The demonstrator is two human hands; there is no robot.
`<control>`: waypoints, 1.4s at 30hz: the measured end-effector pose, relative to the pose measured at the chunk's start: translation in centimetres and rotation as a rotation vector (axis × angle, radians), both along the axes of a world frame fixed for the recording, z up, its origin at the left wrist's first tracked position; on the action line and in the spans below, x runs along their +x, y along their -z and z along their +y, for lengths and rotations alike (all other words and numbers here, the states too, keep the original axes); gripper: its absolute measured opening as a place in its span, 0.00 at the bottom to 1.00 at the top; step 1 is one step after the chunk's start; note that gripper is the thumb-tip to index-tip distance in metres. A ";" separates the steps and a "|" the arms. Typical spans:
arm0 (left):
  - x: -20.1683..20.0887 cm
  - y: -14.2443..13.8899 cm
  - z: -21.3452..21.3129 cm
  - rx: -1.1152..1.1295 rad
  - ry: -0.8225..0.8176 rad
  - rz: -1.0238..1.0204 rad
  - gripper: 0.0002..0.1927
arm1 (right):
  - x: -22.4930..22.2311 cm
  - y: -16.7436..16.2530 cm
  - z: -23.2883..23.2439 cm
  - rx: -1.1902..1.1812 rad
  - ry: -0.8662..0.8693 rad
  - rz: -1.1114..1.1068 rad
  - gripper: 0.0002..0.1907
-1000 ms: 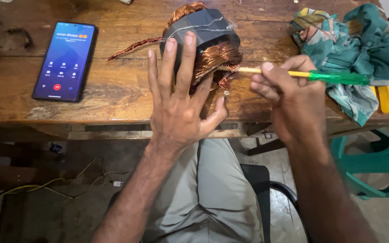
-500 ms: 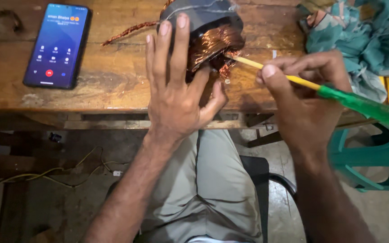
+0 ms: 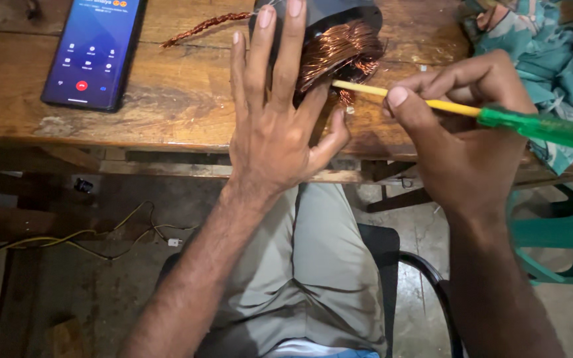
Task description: The person uses a yellow-handled screwdriver to adjust and separate copper windings on a cylindrical electrical coil. They rotate the coil and continue manipulating the wires with the tool throughout the clip.
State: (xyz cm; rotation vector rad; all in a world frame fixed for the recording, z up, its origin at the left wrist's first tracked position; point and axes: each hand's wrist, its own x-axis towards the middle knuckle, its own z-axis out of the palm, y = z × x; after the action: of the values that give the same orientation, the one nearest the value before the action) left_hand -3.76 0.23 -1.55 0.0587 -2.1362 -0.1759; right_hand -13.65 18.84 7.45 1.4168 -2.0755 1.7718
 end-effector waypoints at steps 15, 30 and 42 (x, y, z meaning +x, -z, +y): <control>-0.2 0.8 -0.4 -0.012 0.009 0.077 0.17 | 3.2 0.1 6.8 -0.002 0.208 -0.019 0.12; 2.6 -4.0 -3.1 0.957 0.599 -0.115 0.44 | 5.4 3.1 14.2 0.098 0.502 -0.119 0.11; 1.6 -3.1 4.8 0.812 0.121 -0.085 0.51 | 4.3 4.5 14.9 0.158 0.493 -0.020 0.09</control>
State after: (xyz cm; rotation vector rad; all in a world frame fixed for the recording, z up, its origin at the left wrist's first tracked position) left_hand -2.20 4.99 1.57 0.4129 -2.0201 -1.1144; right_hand -9.38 33.70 2.94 0.8057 -2.3523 1.4544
